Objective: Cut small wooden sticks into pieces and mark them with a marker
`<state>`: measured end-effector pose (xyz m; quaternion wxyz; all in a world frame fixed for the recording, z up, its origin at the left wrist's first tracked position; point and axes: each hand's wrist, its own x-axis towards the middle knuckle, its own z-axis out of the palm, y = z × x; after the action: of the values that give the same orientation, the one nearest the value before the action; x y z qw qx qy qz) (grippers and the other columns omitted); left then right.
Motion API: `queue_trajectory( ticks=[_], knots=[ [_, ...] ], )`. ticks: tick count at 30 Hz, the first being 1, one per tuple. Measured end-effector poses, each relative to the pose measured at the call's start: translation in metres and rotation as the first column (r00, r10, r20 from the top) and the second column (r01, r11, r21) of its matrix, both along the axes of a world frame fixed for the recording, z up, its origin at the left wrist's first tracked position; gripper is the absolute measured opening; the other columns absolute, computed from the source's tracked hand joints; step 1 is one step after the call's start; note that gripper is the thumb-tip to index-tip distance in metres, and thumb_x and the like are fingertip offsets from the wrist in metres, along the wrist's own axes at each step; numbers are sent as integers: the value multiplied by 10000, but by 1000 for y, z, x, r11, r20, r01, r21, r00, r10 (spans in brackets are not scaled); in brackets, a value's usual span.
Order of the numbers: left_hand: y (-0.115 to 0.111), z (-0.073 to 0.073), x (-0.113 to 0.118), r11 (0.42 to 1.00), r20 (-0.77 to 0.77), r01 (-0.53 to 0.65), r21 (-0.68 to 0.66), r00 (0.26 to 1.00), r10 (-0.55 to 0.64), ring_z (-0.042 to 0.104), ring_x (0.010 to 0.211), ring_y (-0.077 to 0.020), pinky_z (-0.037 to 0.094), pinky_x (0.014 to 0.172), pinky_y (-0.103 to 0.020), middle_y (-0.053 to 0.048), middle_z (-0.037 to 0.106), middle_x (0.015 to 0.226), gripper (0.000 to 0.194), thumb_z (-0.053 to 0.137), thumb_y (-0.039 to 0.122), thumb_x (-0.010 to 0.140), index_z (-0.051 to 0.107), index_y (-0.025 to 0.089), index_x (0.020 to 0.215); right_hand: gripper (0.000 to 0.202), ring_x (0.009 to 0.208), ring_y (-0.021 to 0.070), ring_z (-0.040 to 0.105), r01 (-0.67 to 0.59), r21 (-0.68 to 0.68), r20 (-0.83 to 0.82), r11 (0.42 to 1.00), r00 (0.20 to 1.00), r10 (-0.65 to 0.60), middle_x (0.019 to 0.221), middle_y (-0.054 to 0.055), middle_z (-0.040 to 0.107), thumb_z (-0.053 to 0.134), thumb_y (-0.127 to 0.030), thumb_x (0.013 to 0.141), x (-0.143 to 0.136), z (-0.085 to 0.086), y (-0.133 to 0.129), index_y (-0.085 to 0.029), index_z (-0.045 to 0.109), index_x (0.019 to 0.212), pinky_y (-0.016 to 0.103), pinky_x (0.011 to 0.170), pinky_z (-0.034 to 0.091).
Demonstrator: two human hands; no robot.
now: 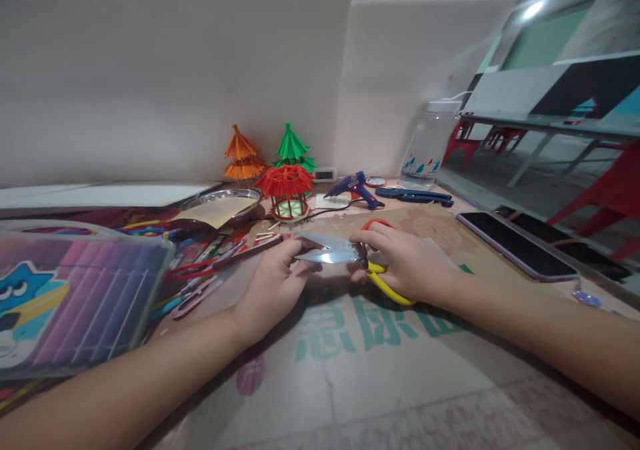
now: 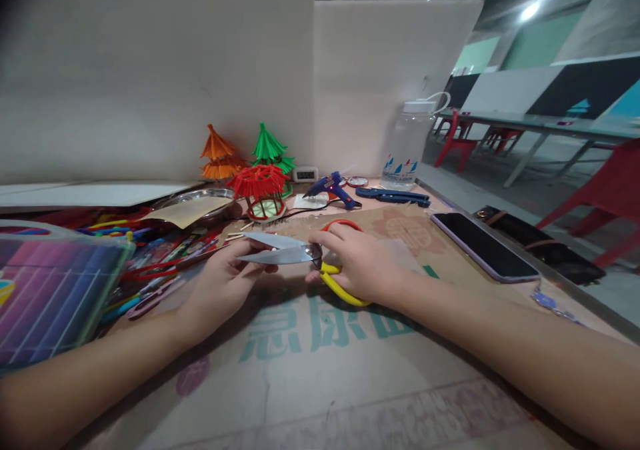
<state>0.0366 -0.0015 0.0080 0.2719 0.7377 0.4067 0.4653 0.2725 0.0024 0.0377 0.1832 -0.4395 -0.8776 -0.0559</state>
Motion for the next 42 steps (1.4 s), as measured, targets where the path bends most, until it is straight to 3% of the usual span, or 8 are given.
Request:
queue_trajectory(
  ticks=[8,18,23,30,33,42],
  knots=[
    [2,0,0,1000,14,-2,-22,1000,3,675,866,-200,529,799,-311,-45,717,895,134,549,158,772,665,181,835,366,808,184,601,-7,1,21,1000,1000,7,953,61,656,681,-451,856,-1,1,0,-207,657,1127,247,552,325],
    [4,-5,-1,1000,27,4,-2,1000,-4,662,781,-172,513,725,-288,-29,699,859,163,552,157,822,685,176,913,339,795,170,628,-17,16,30,1000,999,16,940,34,682,697,-389,860,4,-5,2,-254,671,1170,241,559,327],
    [2,-2,0,1000,17,18,4,1000,-18,641,705,-147,504,682,-269,-15,674,757,171,512,189,911,667,172,842,358,720,165,610,-8,-29,-62,1000,998,6,825,13,694,752,-435,810,4,-7,3,-240,706,1107,246,561,337],
    [1,-3,3,992,195,92,-92,978,-73,660,754,-121,527,718,-240,-5,702,852,135,584,314,951,613,182,955,487,673,158,533,3,-138,-393,990,918,-57,808,13,615,740,-424,793,7,-18,20,-169,653,1200,255,590,396],
    [2,-3,3,990,209,103,-94,975,-81,663,750,-117,525,713,-235,-1,707,841,142,585,327,959,591,185,961,491,652,156,500,3,-144,-414,990,908,-63,766,9,578,736,-436,786,9,-22,26,-143,662,1174,262,580,380],
    [0,-1,4,983,234,120,-138,969,-85,687,726,-139,540,681,-249,-9,714,785,182,585,348,951,553,176,1004,487,733,180,562,-57,-149,-402,987,916,-7,876,46,655,749,-431,783,7,-23,26,-160,664,1178,282,641,438]
  ],
)
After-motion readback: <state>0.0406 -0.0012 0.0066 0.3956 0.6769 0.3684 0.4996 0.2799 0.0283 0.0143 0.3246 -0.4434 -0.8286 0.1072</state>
